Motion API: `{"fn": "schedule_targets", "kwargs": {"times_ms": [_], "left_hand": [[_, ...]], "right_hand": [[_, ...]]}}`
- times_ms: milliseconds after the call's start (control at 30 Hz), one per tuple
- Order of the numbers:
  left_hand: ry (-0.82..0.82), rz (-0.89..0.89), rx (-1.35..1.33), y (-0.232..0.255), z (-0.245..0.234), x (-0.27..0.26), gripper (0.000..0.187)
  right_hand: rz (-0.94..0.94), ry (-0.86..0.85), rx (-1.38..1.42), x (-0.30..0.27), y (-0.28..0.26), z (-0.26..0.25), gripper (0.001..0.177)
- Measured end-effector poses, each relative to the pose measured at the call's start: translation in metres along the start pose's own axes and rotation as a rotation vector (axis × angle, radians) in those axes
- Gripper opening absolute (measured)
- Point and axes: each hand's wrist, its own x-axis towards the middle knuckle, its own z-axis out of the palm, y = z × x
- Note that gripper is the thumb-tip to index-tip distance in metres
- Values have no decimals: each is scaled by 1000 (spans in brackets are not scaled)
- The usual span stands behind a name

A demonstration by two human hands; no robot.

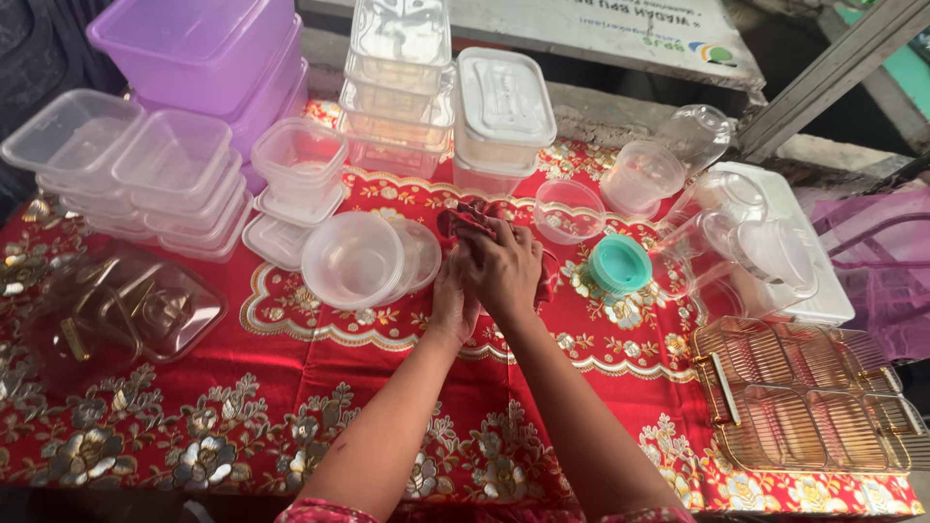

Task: The person wipes the exterior of several plastic containers and lids with a red cloth on a table covered with a red floral tablecloth. They handle rectangular and round containers, wiping each one and placing them back on the table.

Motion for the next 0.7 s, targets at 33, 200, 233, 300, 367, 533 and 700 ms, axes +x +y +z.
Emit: {"fn": "schedule_targets", "kwargs": {"times_ms": [33, 200, 233, 300, 367, 533, 700], "left_hand": [[12, -19, 3, 0, -1, -2, 34], [-72, -91, -119, 4, 4, -1, 39], [-93, -96, -148, 5, 3, -1, 40], [-110, -113, -190, 5, 0, -2, 41], [-120, -127, -215, 2, -5, -3, 42], [-56, -81, -91, -8, -18, 5, 43], [-31, -47, -118, -12, -25, 9, 40]], "right_hand": [[-14, -25, -13, -4, 0, -2, 23], [-141, -80, -40, -27, -11, -20, 16], [-166, -57, -77, -35, -16, -23, 15], [-215, -15, -148, -46, -22, -27, 16], [-215, -51, -107, -46, -20, -27, 19], [-43, -218, -24, -3, -5, -15, 19], [211, -554, 79, 46, 22, 5, 29]]}}
